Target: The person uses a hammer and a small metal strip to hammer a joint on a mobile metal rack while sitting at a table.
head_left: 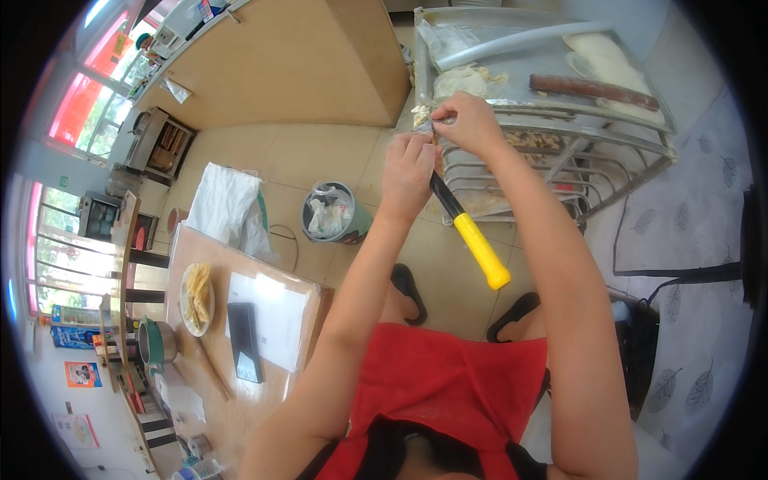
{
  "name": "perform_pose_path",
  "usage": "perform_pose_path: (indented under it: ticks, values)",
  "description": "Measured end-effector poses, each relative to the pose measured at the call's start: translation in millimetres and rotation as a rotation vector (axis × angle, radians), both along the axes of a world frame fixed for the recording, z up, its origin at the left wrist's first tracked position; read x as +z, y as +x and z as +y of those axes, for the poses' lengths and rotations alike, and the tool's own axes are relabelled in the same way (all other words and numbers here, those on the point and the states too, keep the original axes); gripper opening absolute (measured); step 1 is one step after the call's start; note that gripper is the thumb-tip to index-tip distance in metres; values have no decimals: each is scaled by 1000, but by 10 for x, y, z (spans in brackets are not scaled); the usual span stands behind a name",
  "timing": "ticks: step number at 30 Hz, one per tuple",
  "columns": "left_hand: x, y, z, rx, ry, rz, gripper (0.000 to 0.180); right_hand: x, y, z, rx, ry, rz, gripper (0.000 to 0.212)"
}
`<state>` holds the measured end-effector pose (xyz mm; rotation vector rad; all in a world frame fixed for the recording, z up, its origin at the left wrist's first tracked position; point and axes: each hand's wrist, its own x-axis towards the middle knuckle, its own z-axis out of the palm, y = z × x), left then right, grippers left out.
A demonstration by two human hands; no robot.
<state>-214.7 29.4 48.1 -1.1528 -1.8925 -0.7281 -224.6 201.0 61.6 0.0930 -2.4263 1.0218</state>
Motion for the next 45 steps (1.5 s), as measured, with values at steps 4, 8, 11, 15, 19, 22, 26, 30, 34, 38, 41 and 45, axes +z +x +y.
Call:
perform_pose_path:
  ticks: [4,8,11,15,19,22,26,30,34,38,41,45]
  values:
    - [20,40,73,34,-5,5,10,-3,8,48,-1,-22,-51,21]
    - [-82,-253,-78,131,29,-71,7,91,51,-31,-4,-49,-113,25]
    - [-164,-456,-351,174,377,-326,5,120,32,-50,40,-22,-87,26]
    - [-49,-220,-297,-114,297,-217,7,61,64,10,-2,-23,-41,24]
    - [46,-84,-192,-166,219,-156,8,57,56,-10,-4,-18,-61,25]
    - [95,-66,-216,-138,146,-136,10,69,52,-40,-6,-4,-62,26]
    - [176,-62,-238,-163,97,-142,11,72,56,-11,-8,6,-44,27]
    - [149,-101,-236,-156,66,-125,12,56,40,-10,3,-36,-75,32]
    - [88,-150,-253,-136,44,-89,11,55,25,-29,-21,-6,-86,32]
    - [25,-184,-208,-124,47,-26,9,62,28,-6,-42,-9,-118,31]
    - [-81,-259,-203,-42,161,-107,4,99,47,-23,-38,-26,-146,31]
    - [-225,-391,-278,3,410,-280,5,129,51,-72,-26,-5,-135,31]
